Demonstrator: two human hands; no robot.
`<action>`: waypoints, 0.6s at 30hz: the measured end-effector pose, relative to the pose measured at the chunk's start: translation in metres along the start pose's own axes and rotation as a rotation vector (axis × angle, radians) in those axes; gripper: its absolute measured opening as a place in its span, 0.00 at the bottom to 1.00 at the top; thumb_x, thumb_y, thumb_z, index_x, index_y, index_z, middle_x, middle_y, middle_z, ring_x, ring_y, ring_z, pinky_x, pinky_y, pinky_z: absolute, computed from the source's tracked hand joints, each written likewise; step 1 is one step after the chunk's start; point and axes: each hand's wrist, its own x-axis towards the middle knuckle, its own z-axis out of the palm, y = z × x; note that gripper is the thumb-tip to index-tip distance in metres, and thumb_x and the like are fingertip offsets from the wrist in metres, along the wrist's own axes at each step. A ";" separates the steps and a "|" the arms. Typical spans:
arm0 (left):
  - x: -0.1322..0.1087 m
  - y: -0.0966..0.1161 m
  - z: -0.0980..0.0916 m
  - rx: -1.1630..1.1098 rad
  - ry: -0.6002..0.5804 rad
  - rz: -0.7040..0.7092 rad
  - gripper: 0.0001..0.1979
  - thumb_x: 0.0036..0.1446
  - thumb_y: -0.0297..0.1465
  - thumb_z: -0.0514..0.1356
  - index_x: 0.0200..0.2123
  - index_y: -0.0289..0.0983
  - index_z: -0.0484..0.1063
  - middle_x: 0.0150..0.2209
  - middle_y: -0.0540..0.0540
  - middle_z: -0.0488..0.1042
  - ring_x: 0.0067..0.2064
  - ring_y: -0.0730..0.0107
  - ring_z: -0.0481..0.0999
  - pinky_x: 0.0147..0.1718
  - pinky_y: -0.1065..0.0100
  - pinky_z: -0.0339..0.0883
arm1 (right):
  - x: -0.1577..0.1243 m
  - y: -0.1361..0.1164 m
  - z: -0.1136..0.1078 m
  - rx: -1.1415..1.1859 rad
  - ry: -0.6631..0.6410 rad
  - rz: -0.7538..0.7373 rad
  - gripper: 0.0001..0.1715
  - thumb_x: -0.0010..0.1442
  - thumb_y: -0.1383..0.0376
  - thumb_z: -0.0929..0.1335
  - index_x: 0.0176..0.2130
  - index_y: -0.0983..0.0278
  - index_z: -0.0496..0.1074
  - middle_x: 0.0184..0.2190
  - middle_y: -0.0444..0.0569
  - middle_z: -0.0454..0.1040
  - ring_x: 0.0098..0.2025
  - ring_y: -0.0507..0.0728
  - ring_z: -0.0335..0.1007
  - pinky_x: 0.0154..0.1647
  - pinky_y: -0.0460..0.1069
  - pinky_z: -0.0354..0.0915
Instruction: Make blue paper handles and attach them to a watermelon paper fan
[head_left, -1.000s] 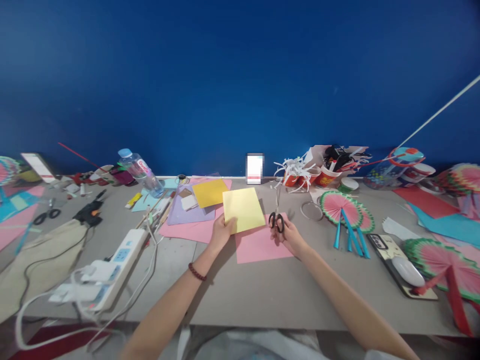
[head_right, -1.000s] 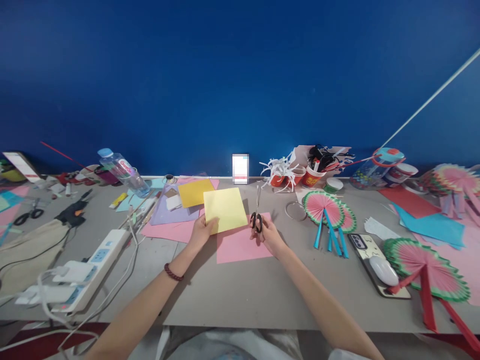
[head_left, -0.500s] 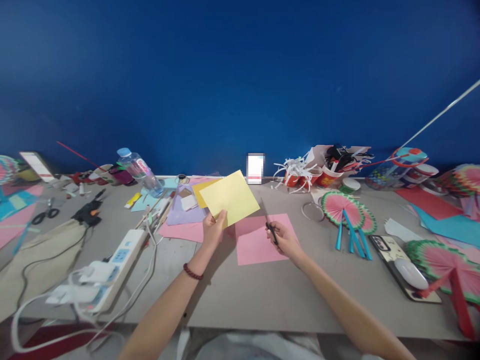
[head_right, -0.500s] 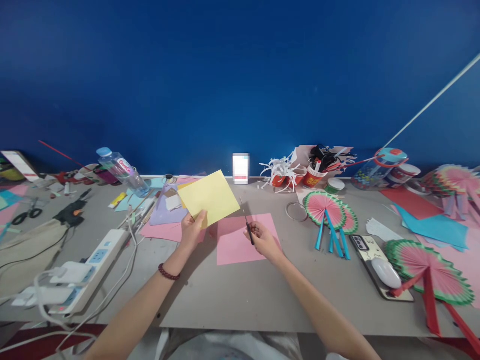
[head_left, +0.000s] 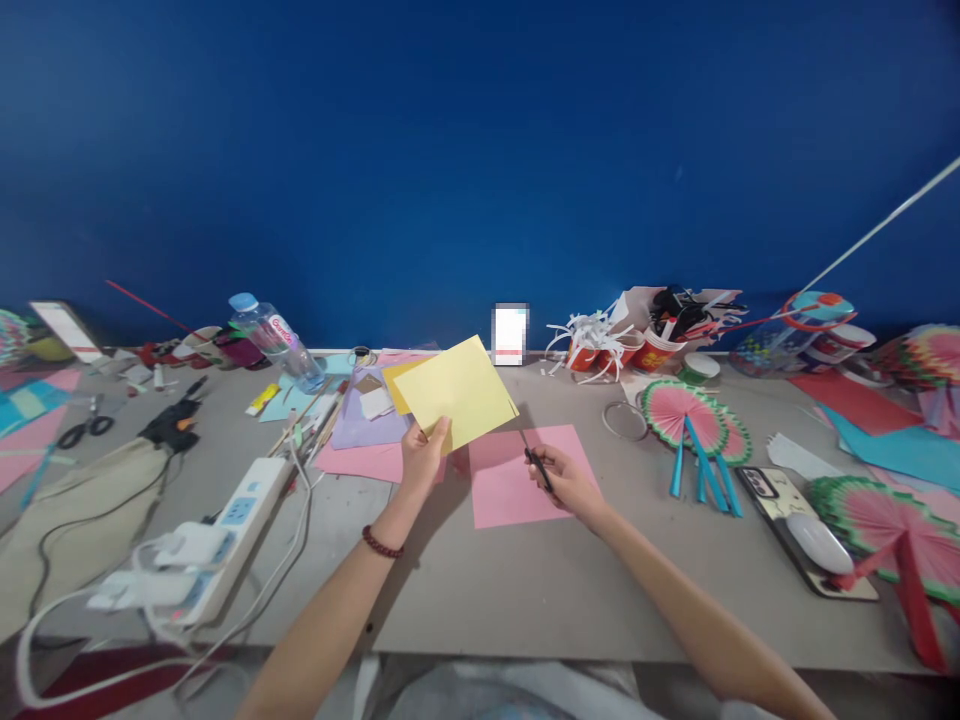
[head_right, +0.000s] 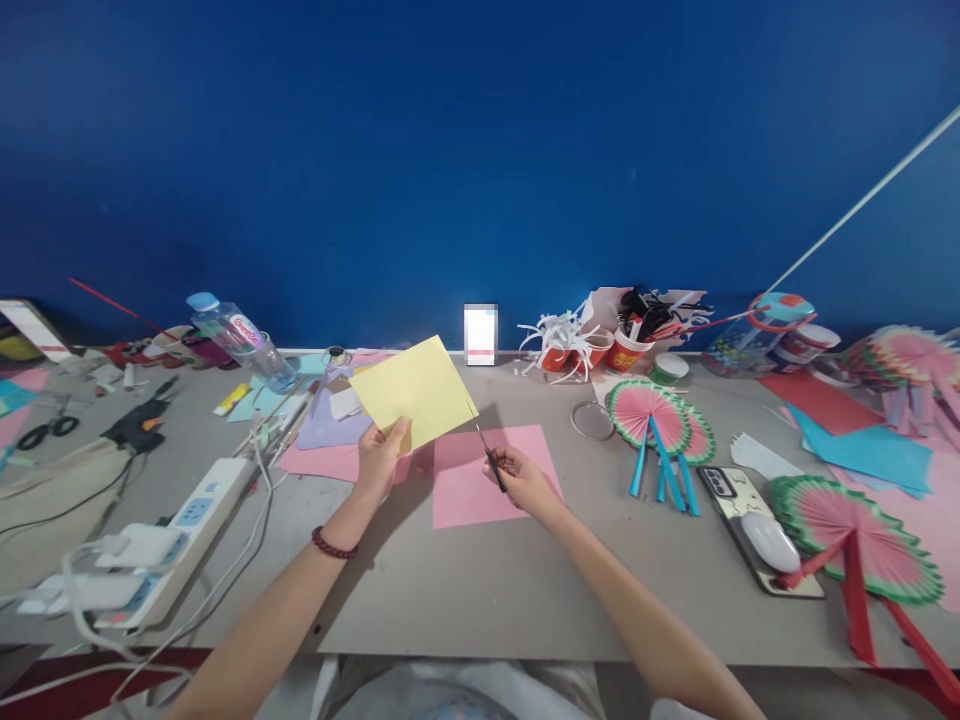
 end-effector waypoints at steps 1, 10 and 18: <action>0.000 0.000 0.000 0.003 -0.005 0.003 0.24 0.42 0.41 0.68 0.40 0.33 0.75 0.43 0.38 0.78 0.43 0.57 0.78 0.42 0.61 0.72 | 0.000 0.000 0.000 0.002 0.003 -0.001 0.22 0.45 0.51 0.72 0.34 0.62 0.67 0.22 0.38 0.64 0.14 0.43 0.47 0.09 0.41 0.44; -0.004 0.003 0.003 -0.002 -0.025 0.003 0.24 0.41 0.41 0.69 0.41 0.33 0.75 0.43 0.38 0.78 0.43 0.56 0.78 0.42 0.60 0.72 | 0.002 0.004 -0.001 0.025 -0.002 0.040 0.23 0.45 0.50 0.71 0.34 0.61 0.65 0.21 0.35 0.62 0.12 0.41 0.42 0.08 0.40 0.42; -0.006 0.003 0.004 0.028 -0.032 0.000 0.24 0.42 0.42 0.68 0.41 0.32 0.75 0.42 0.38 0.78 0.41 0.57 0.78 0.39 0.63 0.72 | 0.000 0.000 -0.001 0.008 -0.001 0.036 0.23 0.46 0.50 0.71 0.35 0.61 0.65 0.21 0.35 0.62 0.13 0.42 0.43 0.09 0.40 0.43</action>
